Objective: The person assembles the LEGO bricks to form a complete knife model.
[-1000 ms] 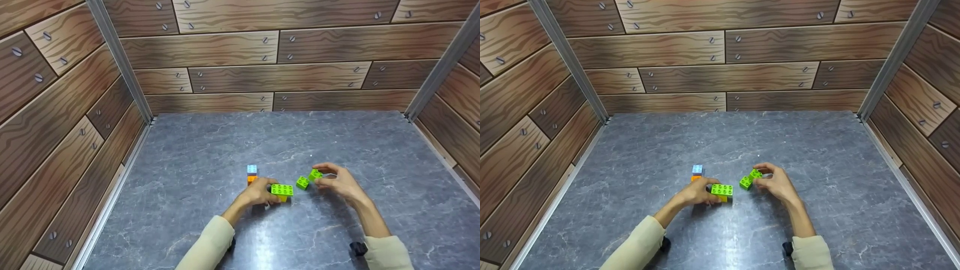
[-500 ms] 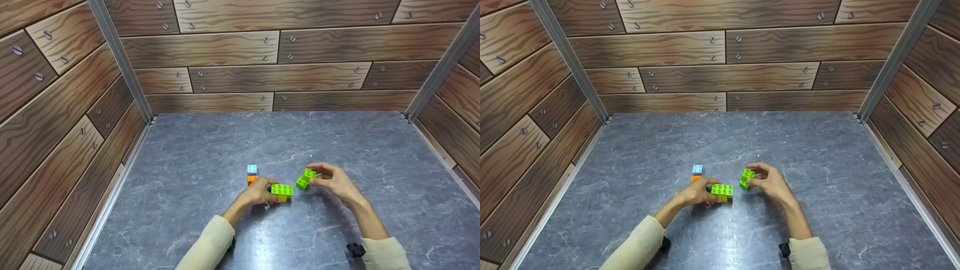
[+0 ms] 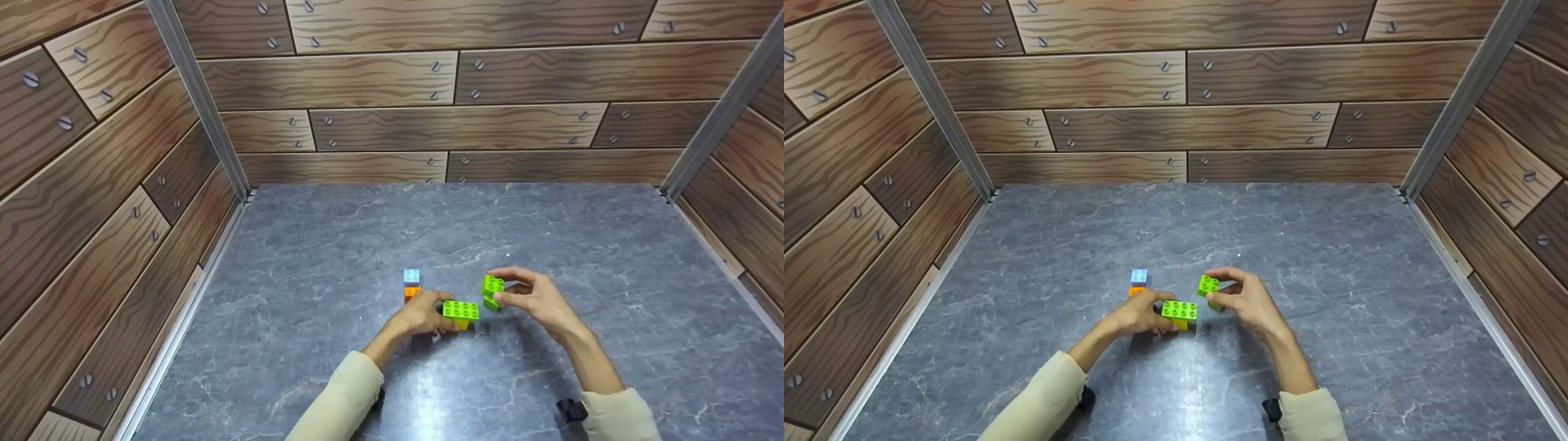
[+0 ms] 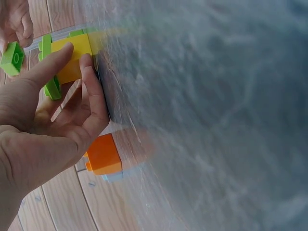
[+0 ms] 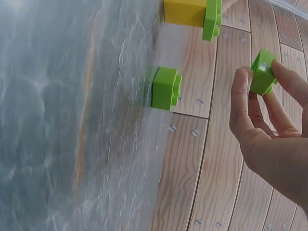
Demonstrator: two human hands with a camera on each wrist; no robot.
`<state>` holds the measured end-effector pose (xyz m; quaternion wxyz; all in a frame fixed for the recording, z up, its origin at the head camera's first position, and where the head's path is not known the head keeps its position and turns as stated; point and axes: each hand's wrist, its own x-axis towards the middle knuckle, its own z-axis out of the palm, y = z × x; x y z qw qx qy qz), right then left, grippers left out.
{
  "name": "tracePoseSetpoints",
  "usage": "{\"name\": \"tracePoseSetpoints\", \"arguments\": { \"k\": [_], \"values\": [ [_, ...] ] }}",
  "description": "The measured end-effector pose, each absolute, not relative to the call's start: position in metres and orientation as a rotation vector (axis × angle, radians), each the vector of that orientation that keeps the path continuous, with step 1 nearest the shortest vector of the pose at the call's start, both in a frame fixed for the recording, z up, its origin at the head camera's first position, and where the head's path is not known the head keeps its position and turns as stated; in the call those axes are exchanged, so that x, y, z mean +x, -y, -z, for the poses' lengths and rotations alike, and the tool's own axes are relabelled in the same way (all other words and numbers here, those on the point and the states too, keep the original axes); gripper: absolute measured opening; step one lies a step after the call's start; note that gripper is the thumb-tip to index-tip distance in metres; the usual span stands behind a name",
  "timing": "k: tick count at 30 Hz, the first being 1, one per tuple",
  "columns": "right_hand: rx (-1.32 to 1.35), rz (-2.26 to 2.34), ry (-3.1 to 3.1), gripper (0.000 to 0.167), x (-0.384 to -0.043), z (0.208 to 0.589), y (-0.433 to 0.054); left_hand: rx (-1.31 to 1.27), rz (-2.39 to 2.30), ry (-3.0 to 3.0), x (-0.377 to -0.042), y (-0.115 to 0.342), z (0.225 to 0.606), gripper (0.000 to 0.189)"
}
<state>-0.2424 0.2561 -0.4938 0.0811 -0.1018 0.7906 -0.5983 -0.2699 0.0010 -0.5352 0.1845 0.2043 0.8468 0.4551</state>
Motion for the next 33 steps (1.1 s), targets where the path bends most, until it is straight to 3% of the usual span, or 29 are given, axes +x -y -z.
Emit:
{"name": "tracePoseSetpoints", "arguments": {
  "k": [33],
  "values": [
    [-0.438,1.705,-2.344,0.045,-0.247,0.502,-0.227,0.620,-1.173,-2.464,-0.273,-0.003,0.536,0.027]
  ]
}}
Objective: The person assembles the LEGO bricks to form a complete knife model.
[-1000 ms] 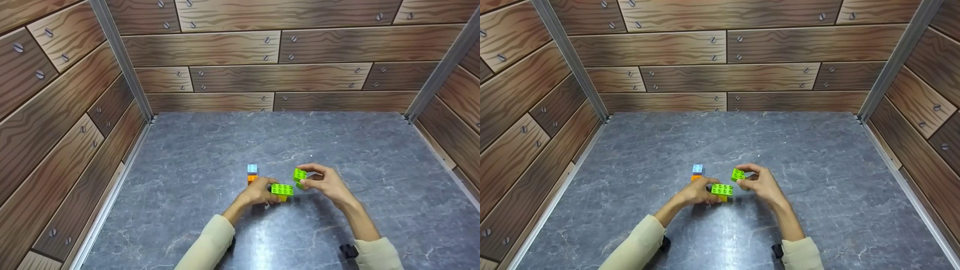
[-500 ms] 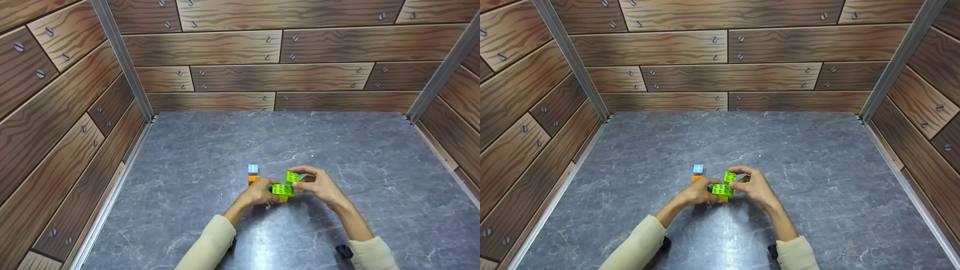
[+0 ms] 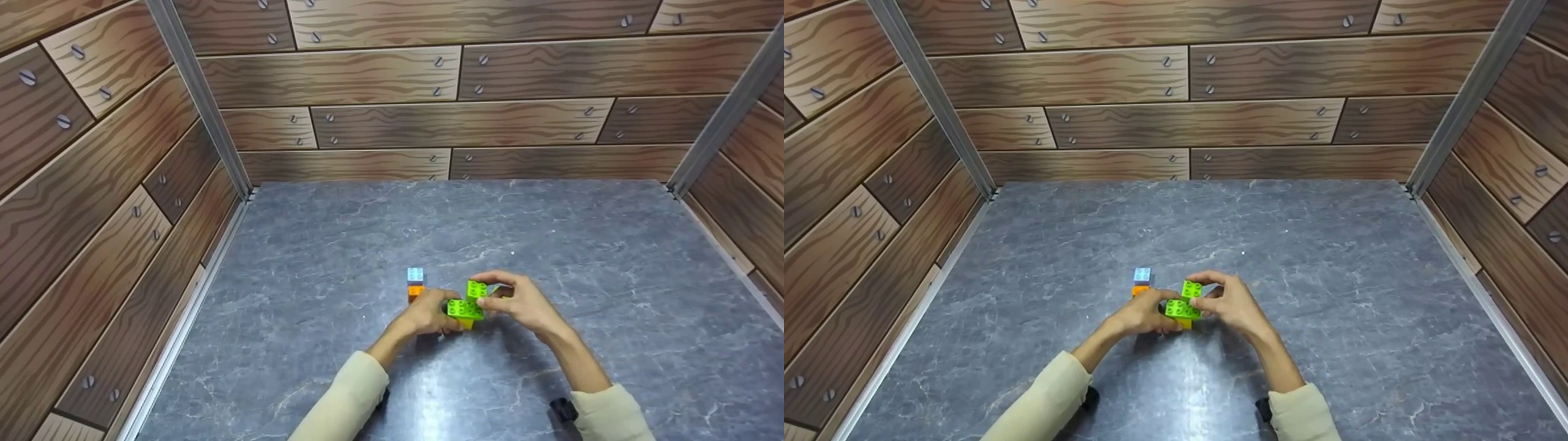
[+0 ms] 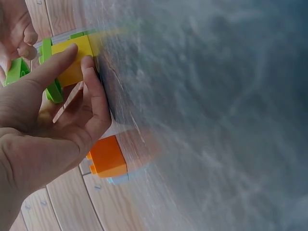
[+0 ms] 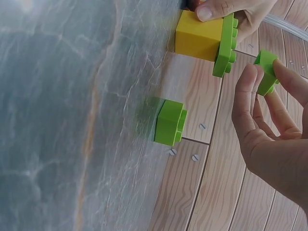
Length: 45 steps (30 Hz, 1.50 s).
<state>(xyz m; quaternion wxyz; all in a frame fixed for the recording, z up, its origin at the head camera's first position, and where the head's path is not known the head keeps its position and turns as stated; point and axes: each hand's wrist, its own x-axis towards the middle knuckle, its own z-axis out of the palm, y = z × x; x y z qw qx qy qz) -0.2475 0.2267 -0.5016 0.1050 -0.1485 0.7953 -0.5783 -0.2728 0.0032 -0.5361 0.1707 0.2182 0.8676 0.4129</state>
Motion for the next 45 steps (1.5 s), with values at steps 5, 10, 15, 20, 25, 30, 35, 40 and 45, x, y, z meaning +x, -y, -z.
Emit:
{"name": "tracePoseSetpoints", "arguments": {
  "k": [5,10,15,20,25,30,35,40,45],
  "values": [
    [-0.470,1.710,-2.328,0.044,-0.2494,0.5018,-0.2255,0.624,-1.199,-2.448,-0.2719,-0.0030,0.5354,0.026],
    [-0.494,1.723,-2.310,0.044,-0.2503,0.5025,-0.2239,0.618,-1.231,-2.421,-0.2711,-0.0023,0.5356,0.027],
    [-0.502,1.713,-2.309,0.044,-0.2508,0.5049,-0.2214,0.631,-1.214,-2.443,-0.2714,-0.0023,0.5360,0.030],
    [-0.480,1.678,-2.320,0.043,-0.2487,0.5076,-0.2221,0.642,-1.200,-2.444,-0.2714,-0.0042,0.5372,0.034],
    [-0.489,1.660,-2.327,0.043,-0.2486,0.5088,-0.2217,0.637,-1.205,-2.449,-0.2709,-0.0040,0.5377,0.039],
    [-0.534,1.676,-2.324,0.043,-0.2499,0.5098,-0.2206,0.631,-1.178,-2.471,-0.2718,-0.0029,0.5352,0.043],
    [-0.519,1.659,-2.332,0.041,-0.2497,0.5112,-0.2185,0.632,-1.161,-2.490,-0.2723,-0.0027,0.5358,0.048],
    [-0.522,1.650,-2.332,0.042,-0.2490,0.5098,-0.2177,0.615,-1.165,-2.469,-0.2731,-0.0031,0.5364,0.052],
    [-0.540,1.633,-2.334,0.043,-0.2483,0.5091,-0.2171,0.622,-1.159,-2.489,-0.2727,-0.0030,0.5366,0.050]
  ]
}}
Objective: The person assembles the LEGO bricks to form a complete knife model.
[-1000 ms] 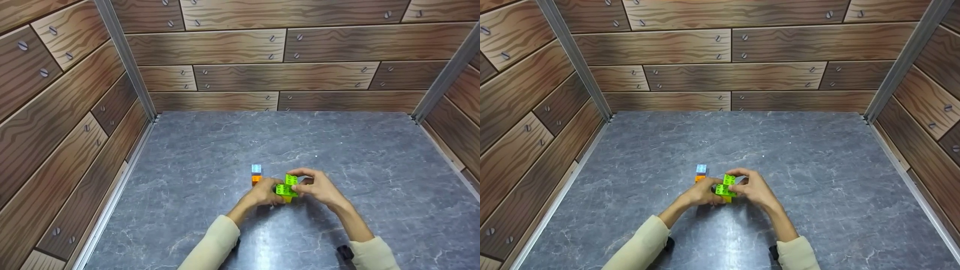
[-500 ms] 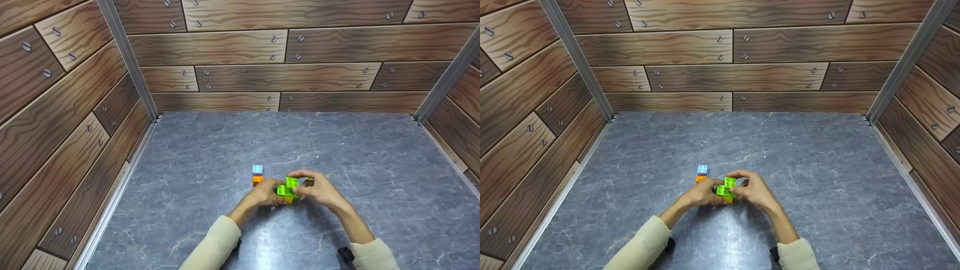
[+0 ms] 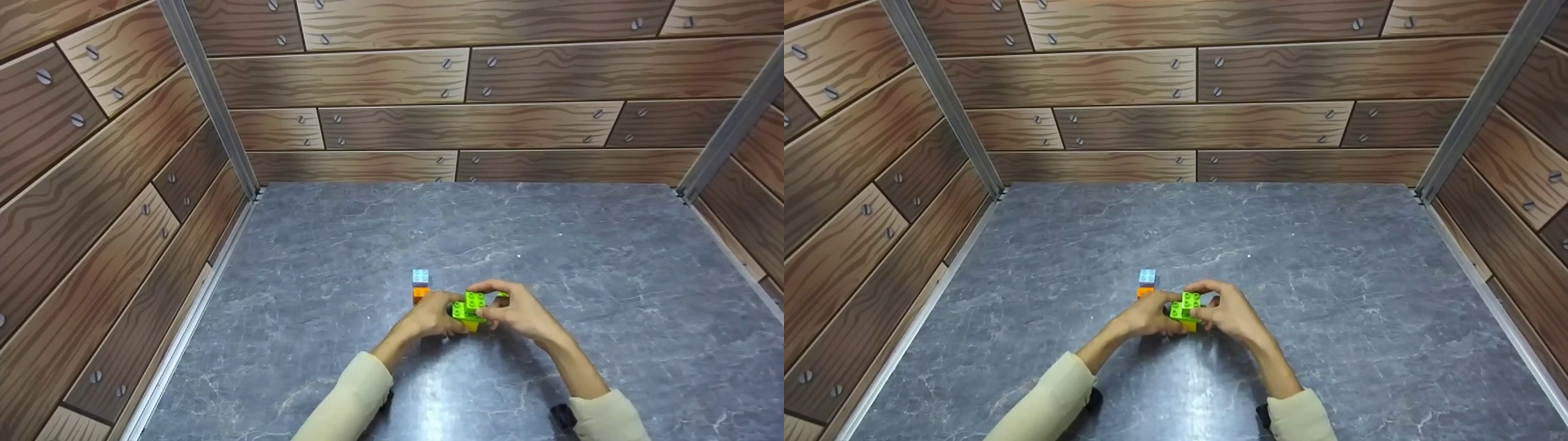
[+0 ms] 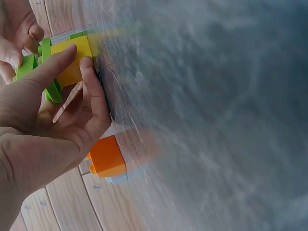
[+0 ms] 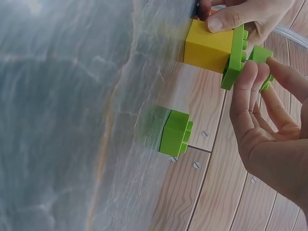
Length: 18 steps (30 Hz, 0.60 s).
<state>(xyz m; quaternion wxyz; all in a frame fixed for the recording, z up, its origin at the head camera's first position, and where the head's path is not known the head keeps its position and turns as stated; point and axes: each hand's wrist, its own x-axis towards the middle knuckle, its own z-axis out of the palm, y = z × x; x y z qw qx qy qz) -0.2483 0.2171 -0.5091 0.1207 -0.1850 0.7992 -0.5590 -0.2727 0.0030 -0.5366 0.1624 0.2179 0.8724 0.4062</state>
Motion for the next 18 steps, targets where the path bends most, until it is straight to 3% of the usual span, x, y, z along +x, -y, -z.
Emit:
{"name": "tracePoseSetpoints", "arguments": {
  "k": [18],
  "values": [
    [-0.591,1.580,-2.363,0.043,-0.2494,0.5119,-0.2137,0.602,-1.161,-2.474,-0.2713,-0.0026,0.5346,0.040]
  ]
}}
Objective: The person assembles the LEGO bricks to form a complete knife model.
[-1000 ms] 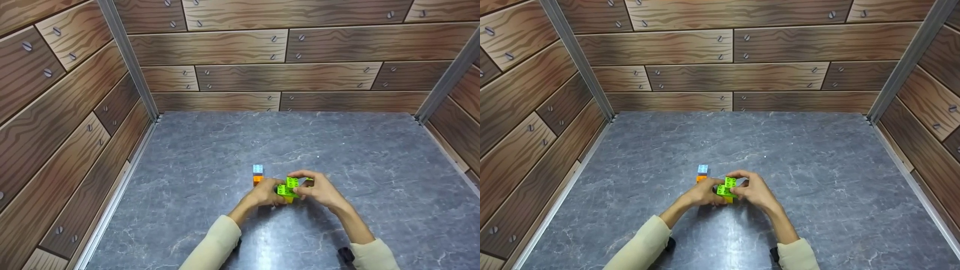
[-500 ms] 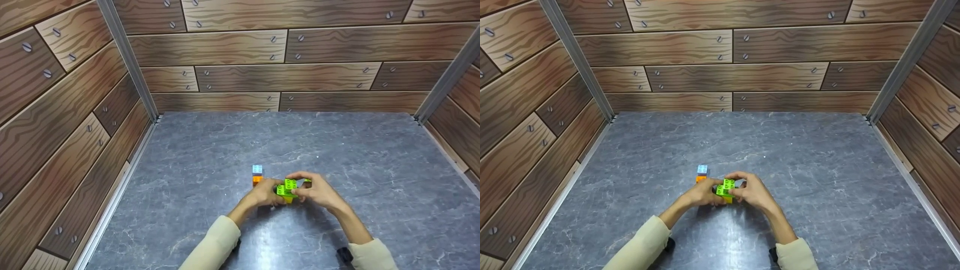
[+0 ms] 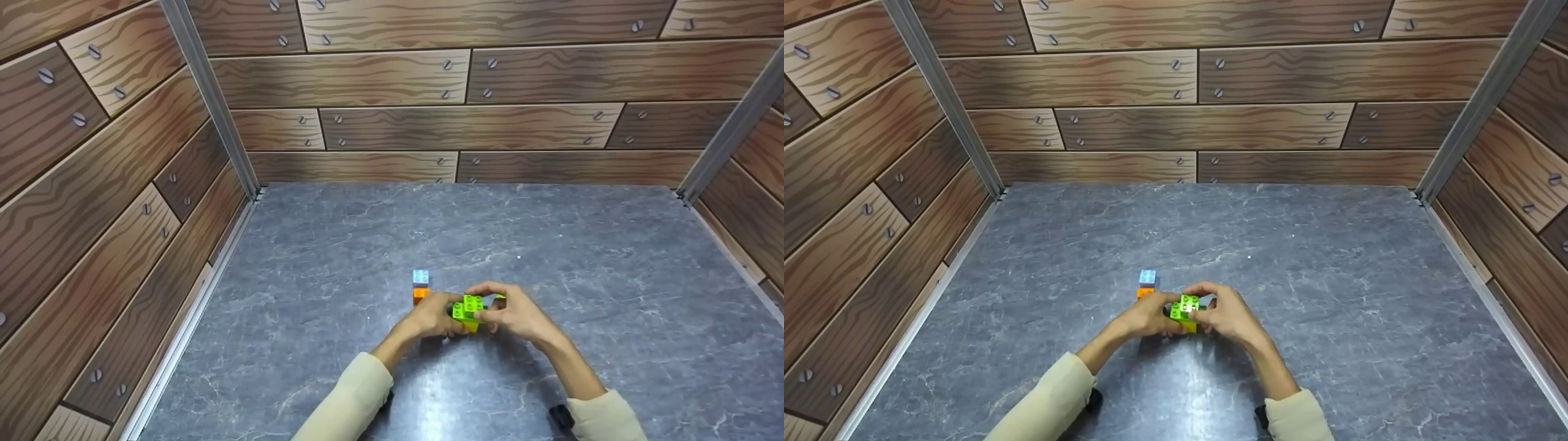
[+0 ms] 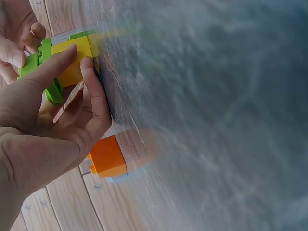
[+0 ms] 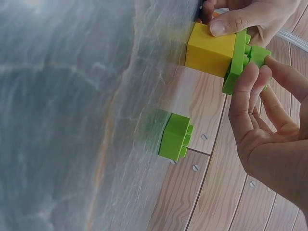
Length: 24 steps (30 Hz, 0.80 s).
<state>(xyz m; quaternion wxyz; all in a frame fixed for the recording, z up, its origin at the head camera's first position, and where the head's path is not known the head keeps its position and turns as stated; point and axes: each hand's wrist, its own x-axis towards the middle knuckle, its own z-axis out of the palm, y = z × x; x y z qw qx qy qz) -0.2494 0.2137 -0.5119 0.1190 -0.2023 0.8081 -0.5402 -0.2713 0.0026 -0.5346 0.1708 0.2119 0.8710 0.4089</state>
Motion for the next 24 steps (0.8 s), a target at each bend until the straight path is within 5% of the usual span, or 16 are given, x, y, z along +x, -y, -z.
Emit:
{"name": "tracePoseSetpoints", "arguments": {
  "k": [24],
  "values": [
    [-0.547,1.485,-2.470,0.039,-0.2467,0.5129,-0.2116,0.583,-1.175,-2.461,-0.2706,-0.0023,0.5348,0.049]
  ]
}}
